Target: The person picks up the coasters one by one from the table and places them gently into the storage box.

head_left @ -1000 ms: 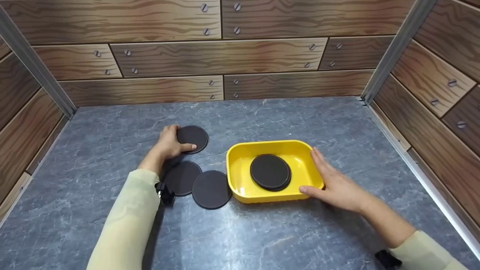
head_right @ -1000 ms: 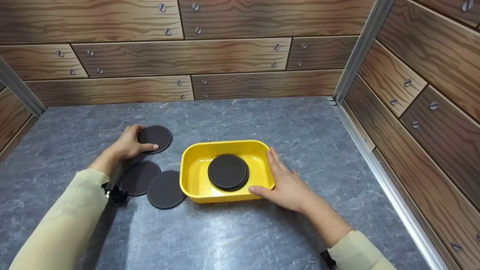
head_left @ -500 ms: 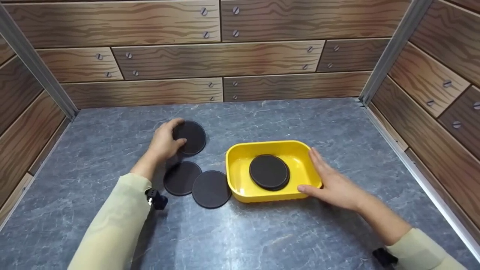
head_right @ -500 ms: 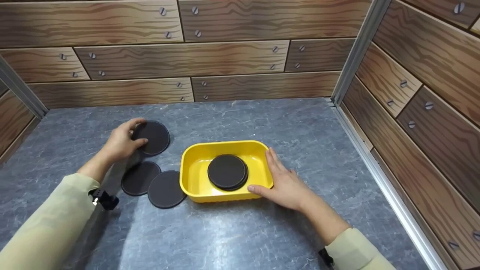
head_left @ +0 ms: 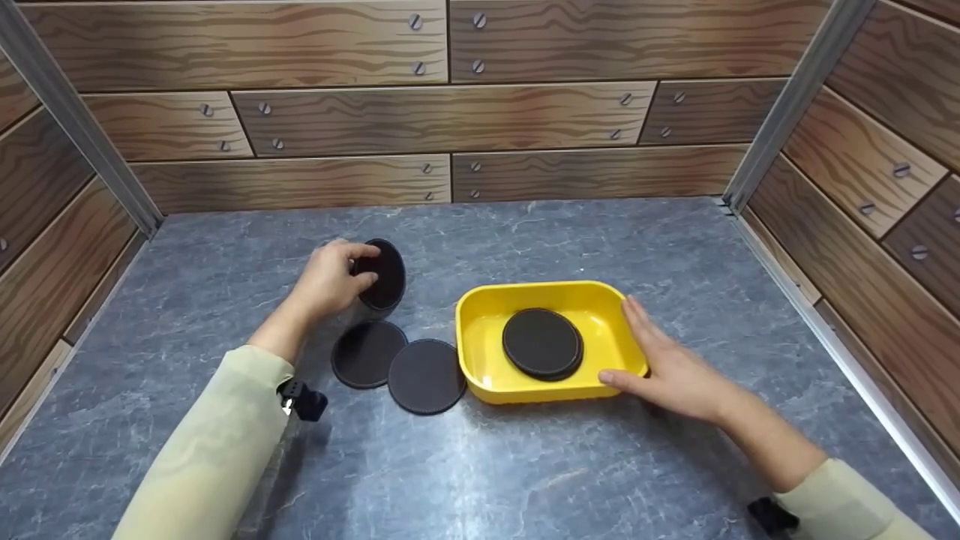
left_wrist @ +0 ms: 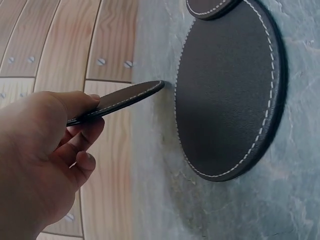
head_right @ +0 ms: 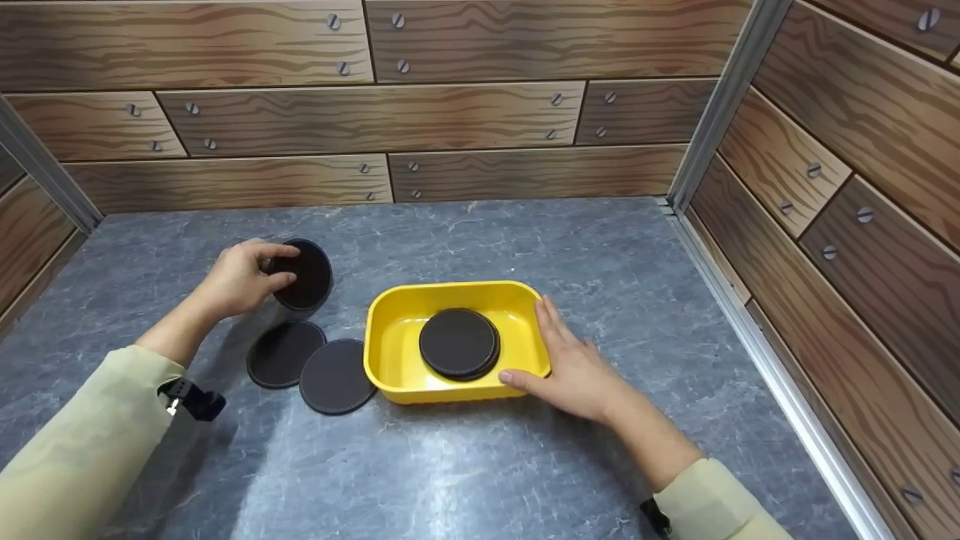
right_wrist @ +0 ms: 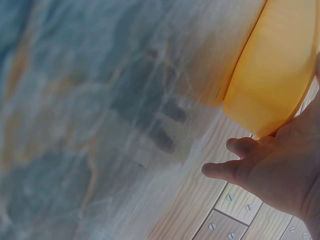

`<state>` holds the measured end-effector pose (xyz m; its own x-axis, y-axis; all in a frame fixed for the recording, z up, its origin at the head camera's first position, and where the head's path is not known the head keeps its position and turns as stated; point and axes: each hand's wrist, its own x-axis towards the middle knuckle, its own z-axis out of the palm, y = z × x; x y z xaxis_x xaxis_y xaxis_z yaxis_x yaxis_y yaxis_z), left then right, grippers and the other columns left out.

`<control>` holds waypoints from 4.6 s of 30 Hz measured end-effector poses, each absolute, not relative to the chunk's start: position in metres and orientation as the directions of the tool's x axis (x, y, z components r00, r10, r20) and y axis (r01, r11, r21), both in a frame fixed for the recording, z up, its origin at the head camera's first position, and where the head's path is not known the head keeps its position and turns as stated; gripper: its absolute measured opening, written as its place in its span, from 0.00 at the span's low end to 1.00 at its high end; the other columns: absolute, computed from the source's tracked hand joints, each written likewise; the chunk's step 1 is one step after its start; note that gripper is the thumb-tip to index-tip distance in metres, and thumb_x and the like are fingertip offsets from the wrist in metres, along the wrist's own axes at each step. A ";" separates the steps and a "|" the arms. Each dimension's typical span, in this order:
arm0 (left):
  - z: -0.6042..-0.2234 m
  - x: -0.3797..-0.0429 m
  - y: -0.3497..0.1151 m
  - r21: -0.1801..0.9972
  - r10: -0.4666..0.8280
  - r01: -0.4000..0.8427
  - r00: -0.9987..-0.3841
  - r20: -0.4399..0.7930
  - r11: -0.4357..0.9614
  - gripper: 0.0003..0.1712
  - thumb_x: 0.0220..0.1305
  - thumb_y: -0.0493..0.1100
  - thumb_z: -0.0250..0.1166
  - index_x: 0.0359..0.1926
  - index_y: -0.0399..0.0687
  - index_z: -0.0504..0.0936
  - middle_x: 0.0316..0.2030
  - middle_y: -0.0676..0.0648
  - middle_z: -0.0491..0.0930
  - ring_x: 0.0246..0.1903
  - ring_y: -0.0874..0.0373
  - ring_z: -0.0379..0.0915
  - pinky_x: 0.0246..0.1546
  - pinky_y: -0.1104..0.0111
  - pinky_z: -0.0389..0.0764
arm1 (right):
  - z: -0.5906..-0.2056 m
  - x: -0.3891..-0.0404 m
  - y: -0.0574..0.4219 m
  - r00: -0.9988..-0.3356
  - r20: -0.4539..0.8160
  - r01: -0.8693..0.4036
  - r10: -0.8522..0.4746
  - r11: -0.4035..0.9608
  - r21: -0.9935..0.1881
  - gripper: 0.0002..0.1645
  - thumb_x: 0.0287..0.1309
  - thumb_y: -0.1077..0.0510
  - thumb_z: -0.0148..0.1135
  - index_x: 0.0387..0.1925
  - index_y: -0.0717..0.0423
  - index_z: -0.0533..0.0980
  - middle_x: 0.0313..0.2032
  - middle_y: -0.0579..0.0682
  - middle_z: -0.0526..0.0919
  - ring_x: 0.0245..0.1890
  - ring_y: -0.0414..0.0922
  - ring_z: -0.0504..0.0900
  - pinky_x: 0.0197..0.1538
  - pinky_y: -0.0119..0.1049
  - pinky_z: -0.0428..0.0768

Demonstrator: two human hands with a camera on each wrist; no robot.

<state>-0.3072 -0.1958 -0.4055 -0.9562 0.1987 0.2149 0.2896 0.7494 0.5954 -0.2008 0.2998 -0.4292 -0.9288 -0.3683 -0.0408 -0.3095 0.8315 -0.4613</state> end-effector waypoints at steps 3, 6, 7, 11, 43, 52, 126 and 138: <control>-0.401 -0.304 -0.194 0.597 0.201 0.291 -0.956 0.214 0.748 0.23 0.70 0.35 0.71 0.65 0.38 0.84 0.57 0.34 0.81 0.49 0.41 0.77 0.54 0.49 0.79 | -0.429 -0.201 0.300 -0.929 -0.043 -0.308 -0.369 0.830 -0.464 0.69 0.68 0.24 0.59 0.86 0.49 0.32 0.84 0.58 0.34 0.79 0.71 0.51 0.72 0.73 0.57; -0.396 -0.301 -0.192 0.596 0.207 0.297 -0.954 0.216 0.746 0.24 0.71 0.36 0.71 0.66 0.39 0.83 0.56 0.35 0.80 0.46 0.43 0.79 0.49 0.52 0.80 | -0.430 -0.201 0.299 -0.928 -0.043 -0.309 -0.370 0.830 -0.465 0.69 0.68 0.24 0.60 0.86 0.51 0.32 0.84 0.58 0.34 0.79 0.70 0.51 0.72 0.73 0.57; -0.394 -0.300 -0.191 0.595 0.211 0.301 -0.953 0.218 0.745 0.24 0.71 0.36 0.71 0.66 0.39 0.83 0.55 0.36 0.80 0.45 0.44 0.79 0.48 0.53 0.80 | -0.429 -0.201 0.299 -0.929 -0.043 -0.308 -0.369 0.830 -0.464 0.69 0.68 0.24 0.60 0.86 0.51 0.32 0.84 0.58 0.34 0.79 0.71 0.52 0.72 0.73 0.57; -0.385 -0.295 -0.186 0.579 0.237 0.340 -0.939 0.248 0.741 0.24 0.69 0.37 0.72 0.65 0.40 0.84 0.52 0.37 0.81 0.41 0.46 0.78 0.45 0.54 0.79 | -0.429 -0.201 0.299 -0.929 -0.044 -0.308 -0.368 0.832 -0.461 0.69 0.68 0.24 0.60 0.86 0.52 0.33 0.84 0.58 0.34 0.79 0.71 0.52 0.72 0.74 0.58; -0.373 -0.272 -0.079 0.743 0.396 0.447 -0.880 0.265 0.498 0.23 0.69 0.37 0.74 0.64 0.42 0.85 0.52 0.41 0.82 0.47 0.51 0.83 0.49 0.64 0.85 | -0.429 -0.201 0.299 -0.929 -0.048 -0.307 -0.368 0.834 -0.458 0.70 0.68 0.24 0.59 0.86 0.53 0.32 0.84 0.58 0.34 0.80 0.69 0.49 0.74 0.72 0.55; -0.389 -0.272 -0.047 0.747 0.439 0.443 -0.870 0.224 0.496 0.24 0.68 0.39 0.75 0.63 0.44 0.86 0.55 0.42 0.84 0.45 0.51 0.77 0.53 0.61 0.80 | -0.430 -0.203 0.300 -0.926 -0.035 -0.318 -0.376 0.827 -0.464 0.69 0.68 0.25 0.60 0.86 0.54 0.33 0.84 0.59 0.35 0.80 0.69 0.48 0.74 0.71 0.55; -0.399 -0.270 -0.151 0.729 0.288 0.415 -0.909 0.302 0.544 0.23 0.67 0.44 0.76 0.59 0.40 0.87 0.49 0.43 0.89 0.49 0.47 0.84 0.51 0.51 0.83 | -0.429 -0.203 0.300 -0.927 -0.049 -0.310 -0.372 0.833 -0.459 0.69 0.68 0.25 0.60 0.86 0.52 0.32 0.84 0.59 0.35 0.80 0.69 0.49 0.74 0.71 0.55; -0.441 -0.259 -0.218 0.760 0.311 0.333 -0.933 0.180 0.559 0.39 0.61 0.46 0.81 0.69 0.36 0.79 0.66 0.37 0.78 0.66 0.38 0.73 0.67 0.43 0.73 | -0.429 -0.203 0.300 -0.923 -0.042 -0.321 -0.383 0.825 -0.465 0.69 0.68 0.25 0.60 0.86 0.51 0.31 0.84 0.59 0.34 0.80 0.69 0.49 0.74 0.71 0.55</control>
